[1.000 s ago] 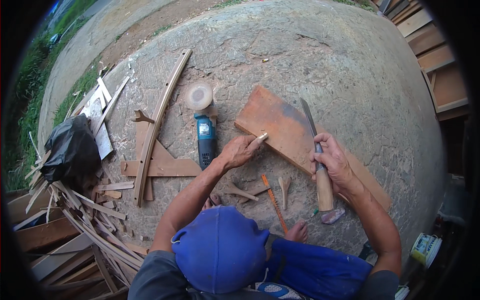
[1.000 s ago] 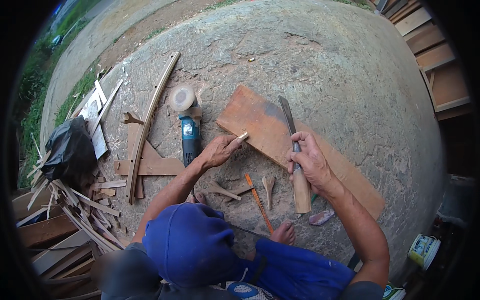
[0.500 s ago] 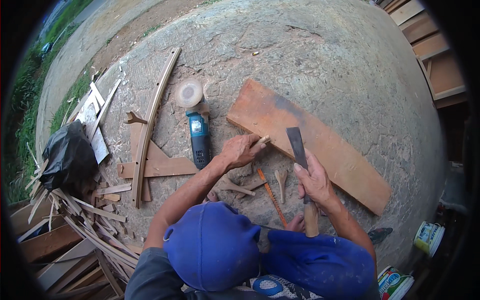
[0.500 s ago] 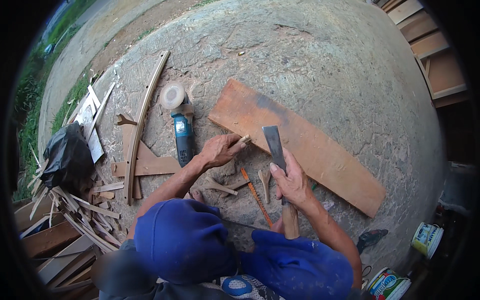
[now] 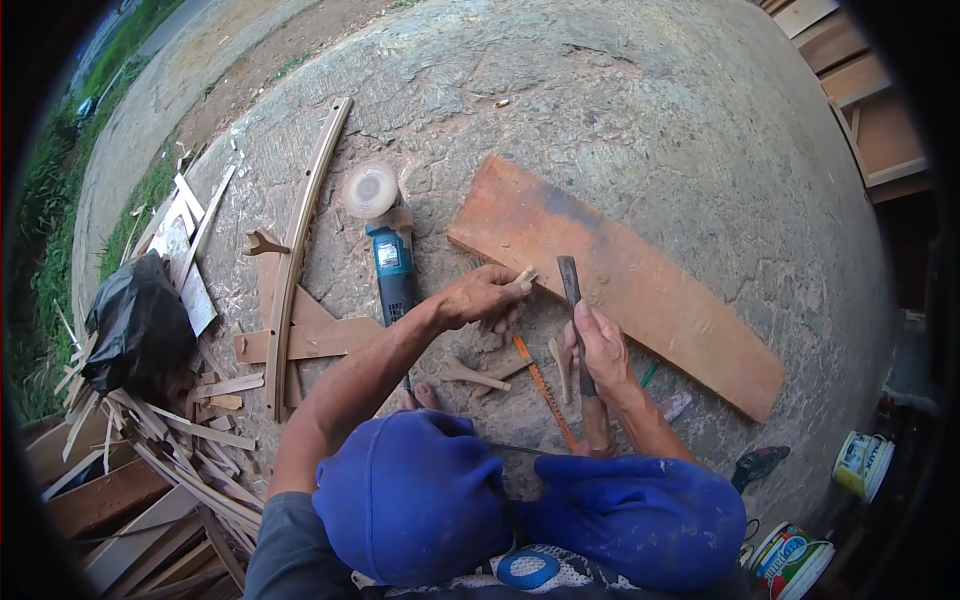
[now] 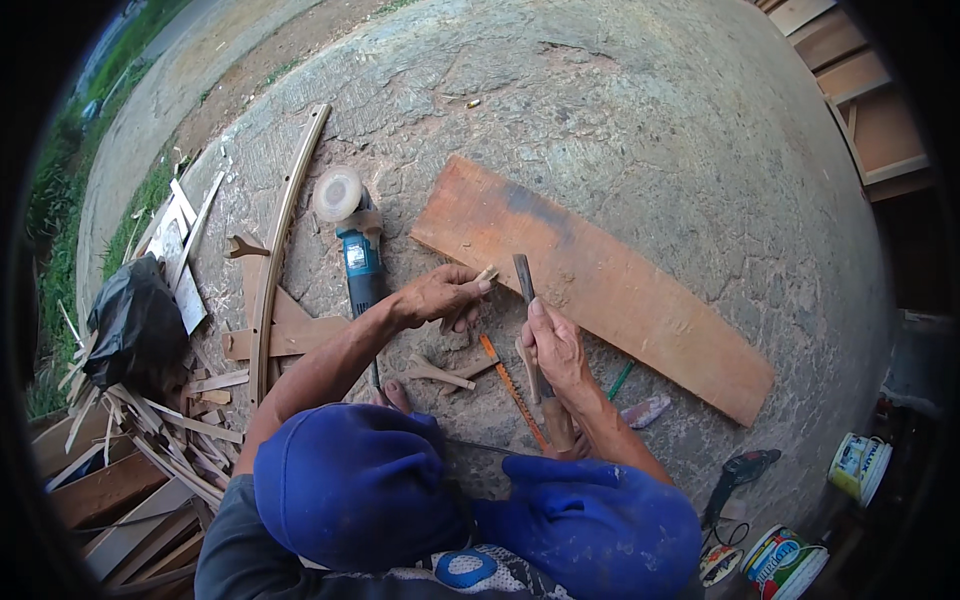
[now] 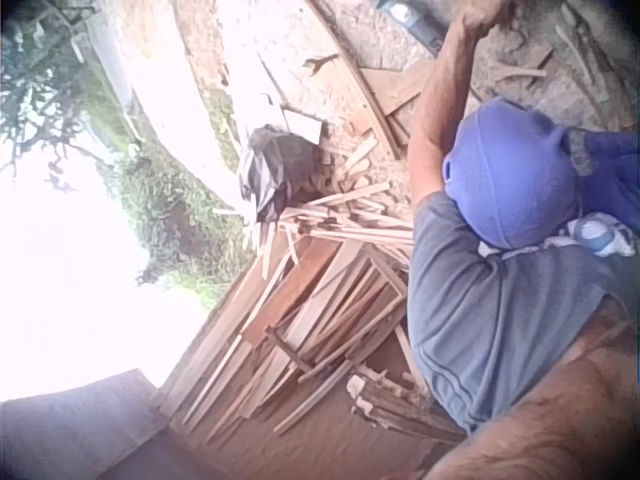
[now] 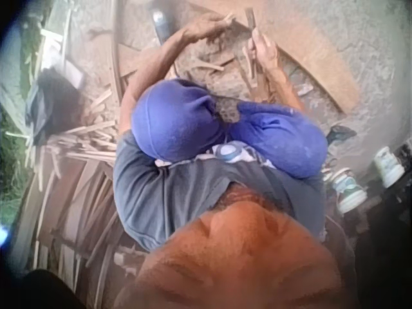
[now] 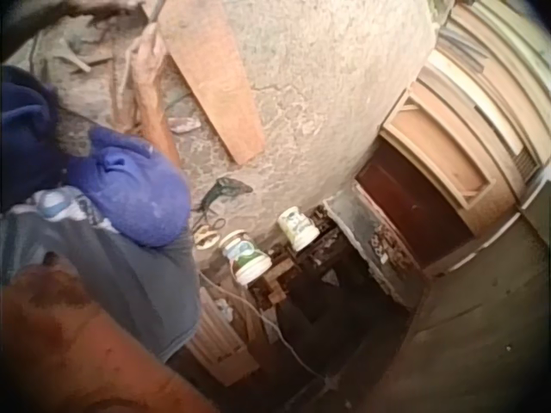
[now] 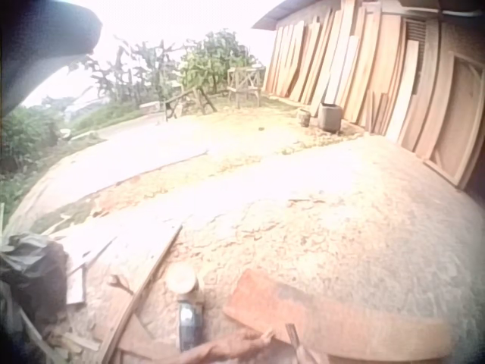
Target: The person sits on the ground and carves a long, thin piece of wood using a chisel and a power sander. They repeatedly shape the wood, inspect the fit of a smaller wooden piece into a hole, and smooth the edges.
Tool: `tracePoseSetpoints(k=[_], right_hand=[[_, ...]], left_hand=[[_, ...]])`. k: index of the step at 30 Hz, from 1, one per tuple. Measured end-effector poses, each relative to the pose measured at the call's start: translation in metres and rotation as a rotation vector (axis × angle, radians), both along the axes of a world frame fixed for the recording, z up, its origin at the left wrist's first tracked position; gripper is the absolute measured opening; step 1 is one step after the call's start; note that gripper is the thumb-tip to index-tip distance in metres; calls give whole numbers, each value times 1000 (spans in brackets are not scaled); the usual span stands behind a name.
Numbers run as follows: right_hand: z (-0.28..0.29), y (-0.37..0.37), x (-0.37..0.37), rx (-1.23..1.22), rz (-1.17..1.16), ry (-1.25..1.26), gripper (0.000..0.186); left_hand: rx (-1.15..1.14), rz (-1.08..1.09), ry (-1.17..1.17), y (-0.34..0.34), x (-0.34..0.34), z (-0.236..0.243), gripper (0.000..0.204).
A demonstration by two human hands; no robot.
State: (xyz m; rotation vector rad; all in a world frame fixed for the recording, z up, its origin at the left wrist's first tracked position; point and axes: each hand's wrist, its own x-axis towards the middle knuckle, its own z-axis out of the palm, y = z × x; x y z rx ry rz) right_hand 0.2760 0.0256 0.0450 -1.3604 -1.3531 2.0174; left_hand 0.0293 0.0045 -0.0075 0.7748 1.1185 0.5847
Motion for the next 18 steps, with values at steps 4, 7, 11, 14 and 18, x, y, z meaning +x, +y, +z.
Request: tracePoseSetpoints(k=[4, 7, 11, 14, 18], right_hand=[[-4, -5, -6, 22, -60, 85, 28], [0, 0, -7, -11, 62, -7, 39], [15, 3, -14, -20, 139, -89, 39], [16, 4, -10, 19, 122, -62, 38], [26, -3, -5, 59, 26, 81, 45]], left_hand=[[43, -78, 8, 4, -7, 3, 43], [51, -147, 55, 10, -13, -2, 45], [62, -151, -8, 5, -12, 3, 45], [130, -17, -157, -9, 5, 13, 43], [145, 144, -409, -15, 22, 26, 43]])
